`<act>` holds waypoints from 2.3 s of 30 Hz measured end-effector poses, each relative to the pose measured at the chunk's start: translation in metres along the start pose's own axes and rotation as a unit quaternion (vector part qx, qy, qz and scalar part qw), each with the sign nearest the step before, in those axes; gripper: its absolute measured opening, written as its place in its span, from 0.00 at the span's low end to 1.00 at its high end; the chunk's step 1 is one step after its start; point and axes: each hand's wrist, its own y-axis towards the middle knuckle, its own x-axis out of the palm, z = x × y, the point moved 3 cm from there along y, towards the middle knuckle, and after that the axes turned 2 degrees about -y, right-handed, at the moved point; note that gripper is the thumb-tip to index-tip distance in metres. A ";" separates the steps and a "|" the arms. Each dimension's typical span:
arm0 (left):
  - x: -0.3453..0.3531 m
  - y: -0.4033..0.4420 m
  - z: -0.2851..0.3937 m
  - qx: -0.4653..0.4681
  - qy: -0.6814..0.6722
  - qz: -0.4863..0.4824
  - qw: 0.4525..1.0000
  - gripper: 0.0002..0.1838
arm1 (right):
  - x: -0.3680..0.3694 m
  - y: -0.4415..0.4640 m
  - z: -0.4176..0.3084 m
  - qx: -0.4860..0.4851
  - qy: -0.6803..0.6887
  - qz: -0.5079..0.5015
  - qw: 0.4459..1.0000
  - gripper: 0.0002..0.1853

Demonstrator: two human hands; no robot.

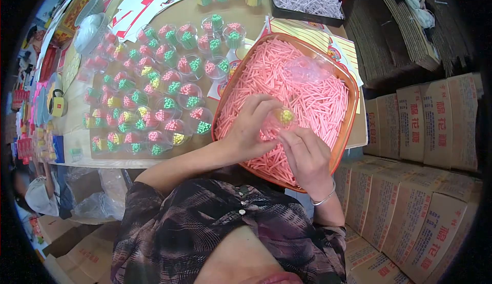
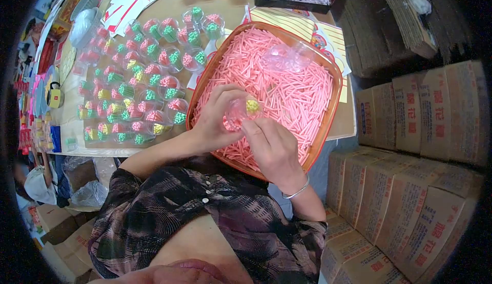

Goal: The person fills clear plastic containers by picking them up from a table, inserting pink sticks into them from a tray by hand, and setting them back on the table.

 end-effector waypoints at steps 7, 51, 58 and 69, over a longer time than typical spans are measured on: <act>0.000 -0.003 -0.007 -0.109 -0.093 -0.001 0.990 0.32 | 0.010 -0.005 -0.001 0.022 0.012 0.105 0.994 0.22; -0.027 -0.032 -0.045 -0.035 -0.027 0.039 0.998 0.36 | 0.053 -0.050 0.061 0.189 -0.041 -0.311 0.930 0.31; -0.074 -0.054 -0.017 0.004 -0.030 0.135 0.990 0.34 | 0.050 -0.031 0.053 0.199 -0.053 -0.345 0.916 0.28; -0.163 -0.124 0.022 -0.215 0.035 0.128 0.968 0.33 | 0.054 -0.029 0.060 0.167 -0.077 -0.316 0.931 0.24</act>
